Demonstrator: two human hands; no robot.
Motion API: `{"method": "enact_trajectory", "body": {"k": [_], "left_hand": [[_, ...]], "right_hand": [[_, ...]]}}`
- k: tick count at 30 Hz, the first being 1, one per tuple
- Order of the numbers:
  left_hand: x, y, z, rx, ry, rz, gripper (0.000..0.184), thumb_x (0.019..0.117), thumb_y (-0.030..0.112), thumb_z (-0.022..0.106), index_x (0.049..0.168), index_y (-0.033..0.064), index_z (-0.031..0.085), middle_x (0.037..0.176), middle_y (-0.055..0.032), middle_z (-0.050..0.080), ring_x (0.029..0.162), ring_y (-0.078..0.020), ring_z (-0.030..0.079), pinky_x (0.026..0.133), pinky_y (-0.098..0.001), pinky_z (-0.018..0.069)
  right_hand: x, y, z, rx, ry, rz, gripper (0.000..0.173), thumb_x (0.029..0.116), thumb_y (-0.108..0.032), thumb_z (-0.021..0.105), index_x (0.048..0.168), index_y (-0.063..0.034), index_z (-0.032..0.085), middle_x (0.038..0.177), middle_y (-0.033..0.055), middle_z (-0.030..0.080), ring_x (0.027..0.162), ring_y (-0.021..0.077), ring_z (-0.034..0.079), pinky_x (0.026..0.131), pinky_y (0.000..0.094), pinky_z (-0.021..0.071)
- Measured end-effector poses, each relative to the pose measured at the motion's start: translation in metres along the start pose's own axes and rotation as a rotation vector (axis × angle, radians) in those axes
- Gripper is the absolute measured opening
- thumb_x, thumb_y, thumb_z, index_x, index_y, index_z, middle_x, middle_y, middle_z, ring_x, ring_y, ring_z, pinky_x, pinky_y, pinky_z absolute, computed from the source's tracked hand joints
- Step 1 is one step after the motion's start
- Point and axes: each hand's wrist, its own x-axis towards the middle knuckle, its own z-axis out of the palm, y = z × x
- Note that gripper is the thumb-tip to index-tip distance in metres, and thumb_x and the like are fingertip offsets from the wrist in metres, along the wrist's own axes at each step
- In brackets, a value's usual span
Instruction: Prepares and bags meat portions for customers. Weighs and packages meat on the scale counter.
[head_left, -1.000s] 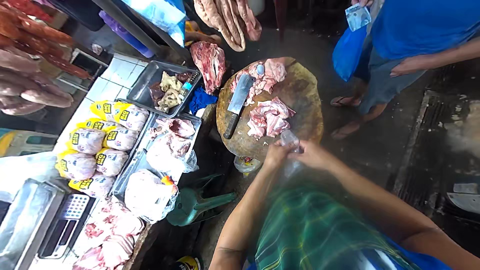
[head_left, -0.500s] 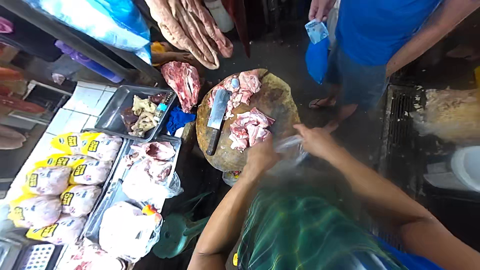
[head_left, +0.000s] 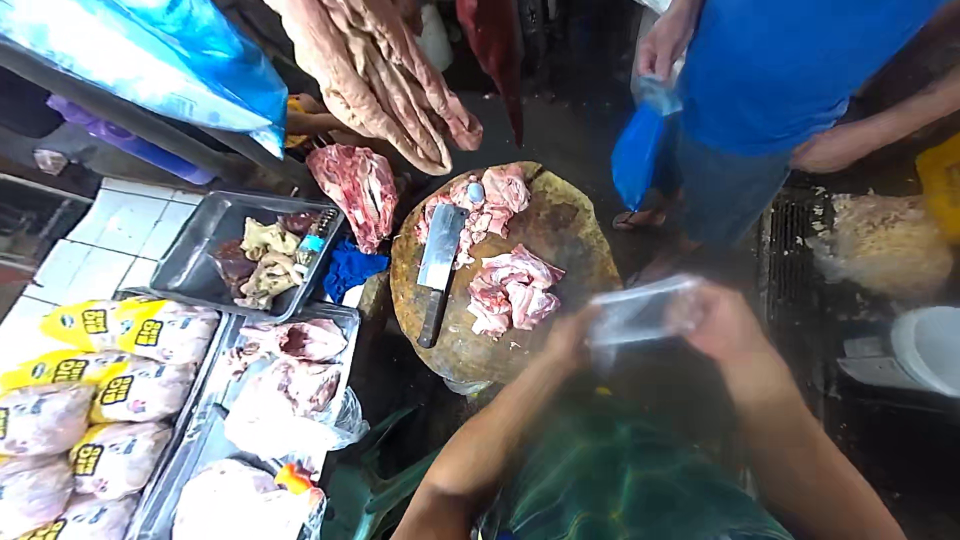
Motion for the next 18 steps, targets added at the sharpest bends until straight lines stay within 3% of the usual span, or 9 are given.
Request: {"method": "enact_trajectory", "body": {"k": [1,2,4,5,7,9,11,14,18], "left_hand": [[0.008,0.02,0.005,-0.041,-0.031,0.029,0.038,0.107,0.047,0.048,0.106,0.0117,0.062,0.072,0.0004,0.06,0.056,-0.0088,0.055,0.053,-0.027,0.0505],[0.012,0.04,0.014,-0.008,-0.07,0.092,0.047,0.1072,0.054,0.041,0.104,0.0121,0.061,0.071,0.0003,0.059,0.057,-0.0095,0.055,0.054,-0.0289,0.0512],[0.002,0.072,0.039,0.411,-0.255,0.393,0.043,0.1125,0.033,0.036,0.099,0.0016,0.061,0.071,-0.003,0.058,0.061,-0.01,0.057,0.058,-0.0279,0.0521],[0.003,0.085,0.05,0.789,-0.373,0.627,0.03,0.1062,0.016,0.051,0.089,-0.0031,0.066,0.071,-0.0062,0.063,0.065,-0.0125,0.061,0.064,-0.0309,0.0541],[0.028,0.095,0.062,1.551,-0.536,0.952,0.024,0.0928,0.033,0.068,0.085,0.0114,0.073,0.082,-0.0032,0.071,0.085,-0.0183,0.068,0.086,-0.043,0.0543],[0.074,0.1,0.044,1.957,-0.547,0.881,0.025,0.0937,0.034,0.07,0.102,0.012,0.076,0.103,-0.0089,0.074,0.105,-0.0286,0.068,0.104,-0.053,0.0487],[0.136,0.125,0.001,2.107,-0.43,0.71,0.028,0.0985,0.033,0.062,0.11,0.0102,0.074,0.111,-0.0134,0.073,0.111,-0.0341,0.067,0.103,-0.0583,0.0484],[0.192,0.17,-0.081,2.006,-0.096,0.508,0.034,0.0986,0.034,0.056,0.114,0.0078,0.073,0.117,-0.0177,0.071,0.115,-0.0397,0.066,0.096,-0.0654,0.051],[0.142,0.168,-0.184,1.715,0.288,0.278,0.042,0.1039,0.037,0.05,0.115,0.0019,0.07,0.116,-0.0252,0.07,0.113,-0.045,0.066,0.092,-0.0696,0.0511]], "right_hand": [[-0.006,-0.005,-0.004,-0.303,-0.069,-0.072,0.012,0.0976,-0.02,0.057,0.089,-0.0136,0.063,0.063,-0.0055,0.052,0.055,0.0064,0.051,0.058,0.0266,0.0504],[-0.014,-0.01,-0.006,-0.637,-0.052,-0.153,0.02,0.0925,-0.031,0.069,0.093,-0.0111,0.064,0.07,-0.0026,0.055,0.062,0.0086,0.054,0.061,0.0303,0.0511],[-0.029,-0.008,-0.008,-0.985,0.212,-0.332,0.041,0.0897,-0.037,0.075,0.097,0.0019,0.067,0.077,0.011,0.061,0.07,0.0194,0.059,0.066,0.0449,0.0525],[-0.032,-0.003,-0.011,-1.014,0.379,-0.459,0.039,0.0907,-0.028,0.073,0.098,0.0096,0.067,0.081,0.018,0.065,0.074,0.0215,0.063,0.072,0.0459,0.0545],[-0.019,0.013,-0.008,-0.983,0.622,-0.607,0.033,0.0979,-0.018,0.061,0.105,0.0136,0.068,0.092,0.0178,0.071,0.085,0.0123,0.07,0.085,0.031,0.0589],[0.013,0.027,0.022,-1.065,0.594,-0.396,0.034,0.1039,-0.016,0.052,0.112,0.0137,0.067,0.101,0.0267,0.071,0.096,0.0291,0.072,0.093,0.0467,0.0564],[0.071,0.039,0.069,-1.282,0.323,-0.21,0.032,0.1046,-0.017,0.051,0.114,0.007,0.07,0.107,0.0283,0.071,0.107,0.0418,0.069,0.097,0.0611,0.0505],[0.167,0.056,0.143,-1.483,-0.049,-0.035,0.045,0.1079,-0.036,0.043,0.127,-0.0039,0.069,0.13,0.0247,0.065,0.125,0.0441,0.059,0.103,0.0696,0.0432],[0.209,0.047,0.223,-1.432,-0.381,0.203,0.077,0.0982,-0.067,0.046,0.117,0.003,0.071,0.127,0.0281,0.065,0.125,0.0439,0.06,0.103,0.0692,0.0442]]}}
